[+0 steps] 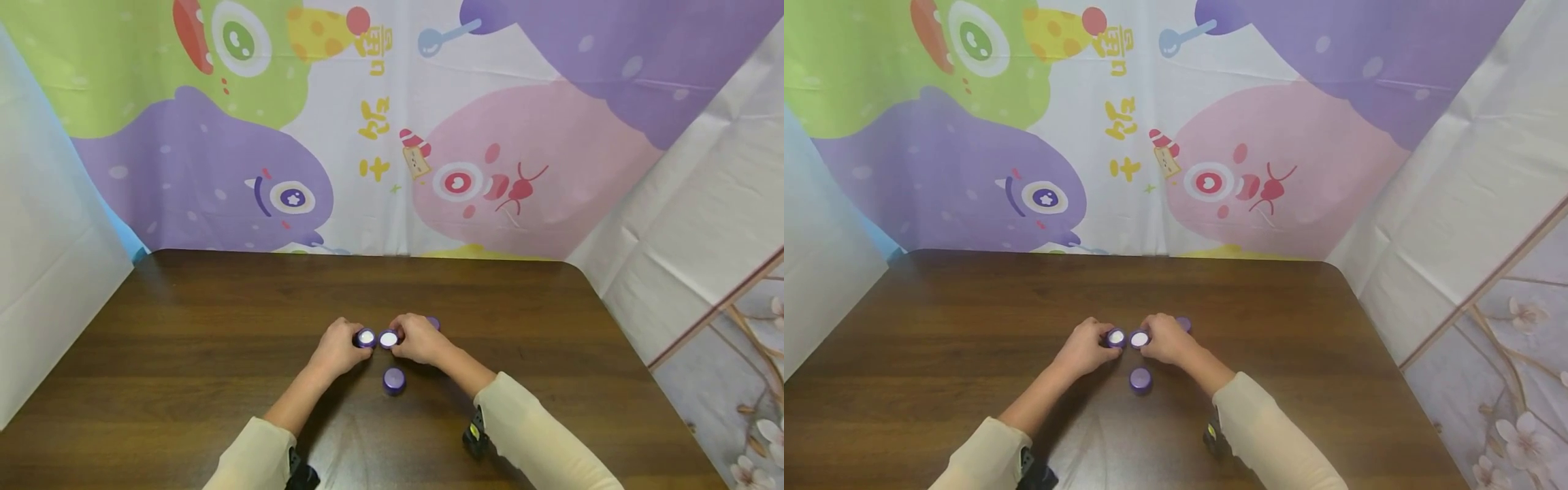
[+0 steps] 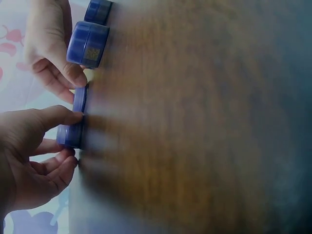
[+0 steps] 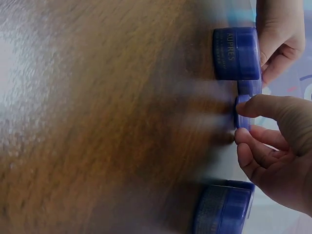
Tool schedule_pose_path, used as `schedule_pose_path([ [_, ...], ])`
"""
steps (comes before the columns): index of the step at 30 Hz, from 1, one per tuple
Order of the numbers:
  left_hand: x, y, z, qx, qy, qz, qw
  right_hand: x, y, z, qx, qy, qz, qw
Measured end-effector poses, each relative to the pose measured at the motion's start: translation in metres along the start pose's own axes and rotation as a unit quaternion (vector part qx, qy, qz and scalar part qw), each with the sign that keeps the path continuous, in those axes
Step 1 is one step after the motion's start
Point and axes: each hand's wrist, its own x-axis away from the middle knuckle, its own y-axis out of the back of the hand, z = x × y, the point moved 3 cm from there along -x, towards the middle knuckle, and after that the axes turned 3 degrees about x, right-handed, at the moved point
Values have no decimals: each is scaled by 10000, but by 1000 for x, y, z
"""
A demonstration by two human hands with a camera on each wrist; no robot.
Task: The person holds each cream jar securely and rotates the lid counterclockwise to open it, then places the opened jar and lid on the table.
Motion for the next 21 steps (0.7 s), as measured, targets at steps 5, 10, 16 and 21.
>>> schedule_pose_path([
  [5, -1, 3, -1, 47, 22, 17, 10000, 1, 1, 1, 60, -21, -10, 10000],
  [10, -5, 9, -13, -77, -14, -111, 9999, 9, 19, 0, -21, 30, -107, 9999],
  [16, -11, 5, -37, -182, -309, -72, 9993, 21, 47, -20, -112, -20, -500, 9987],
  [21, -19, -6, -50, -208, -500, 24, 9985, 30, 53, -36, -149, -349, -550, 9978],
])
